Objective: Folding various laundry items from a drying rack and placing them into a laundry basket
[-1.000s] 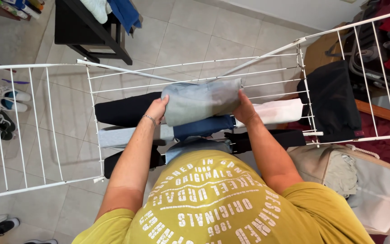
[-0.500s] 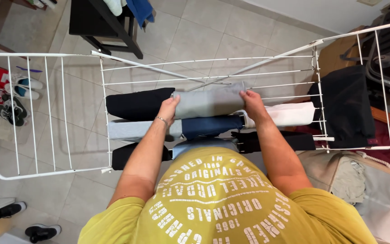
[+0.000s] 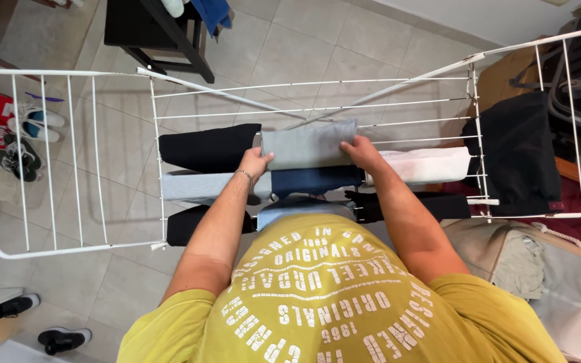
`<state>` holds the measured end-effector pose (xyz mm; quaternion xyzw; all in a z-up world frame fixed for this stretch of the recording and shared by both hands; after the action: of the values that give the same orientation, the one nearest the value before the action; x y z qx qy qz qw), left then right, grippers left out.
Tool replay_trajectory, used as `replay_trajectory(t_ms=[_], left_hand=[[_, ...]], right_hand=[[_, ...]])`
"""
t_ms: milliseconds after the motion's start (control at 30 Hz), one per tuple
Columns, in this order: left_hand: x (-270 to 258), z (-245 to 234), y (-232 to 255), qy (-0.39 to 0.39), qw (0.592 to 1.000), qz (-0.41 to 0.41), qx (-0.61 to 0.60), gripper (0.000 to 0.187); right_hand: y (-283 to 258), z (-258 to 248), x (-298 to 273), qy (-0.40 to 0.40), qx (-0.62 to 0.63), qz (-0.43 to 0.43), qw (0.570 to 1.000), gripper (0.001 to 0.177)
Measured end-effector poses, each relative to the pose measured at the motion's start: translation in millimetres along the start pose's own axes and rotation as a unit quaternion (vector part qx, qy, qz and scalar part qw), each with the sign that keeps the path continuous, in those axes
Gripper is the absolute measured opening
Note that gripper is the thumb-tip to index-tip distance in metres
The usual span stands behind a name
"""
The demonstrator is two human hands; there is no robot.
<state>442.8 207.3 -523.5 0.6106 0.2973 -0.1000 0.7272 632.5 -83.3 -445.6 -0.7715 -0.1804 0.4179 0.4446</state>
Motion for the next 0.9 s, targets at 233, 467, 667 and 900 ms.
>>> replay_trajectory(t_ms=[233, 467, 667, 900], left_hand=[[12, -45, -9, 0.140, 0.969, -0.043, 0.197, 0.035], [-16, -49, -4, 0.110, 0.947, -0.059, 0.296, 0.021], [-61, -54, 37, 0.179, 0.918, -0.064, 0.347, 0.010], [-103, -5, 91, 0.140, 0.943, 0.078, 0.292, 0.014]], right_hand=[[5, 16, 12, 0.057, -0.040, -0.005, 0.998, 0.038], [21, 13, -1, 0.099, -0.036, -0.052, 0.993, 0.022], [9, -8, -32, 0.206, -0.063, -0.007, 0.976, 0.030], [5, -2, -108, 0.257, 0.014, -0.029, 0.966, 0.034]])
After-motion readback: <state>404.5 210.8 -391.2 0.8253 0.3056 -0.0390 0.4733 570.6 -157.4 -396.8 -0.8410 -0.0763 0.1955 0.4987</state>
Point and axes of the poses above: each hand's wrist, its own x-axis towards the middle knuckle, its own z-axis out of the palm, y = z × x, the point moved 9 cm from there along x, towards the middle knuckle, and after that the axes turned 13 degrees about -y, right-handed, at the moved point
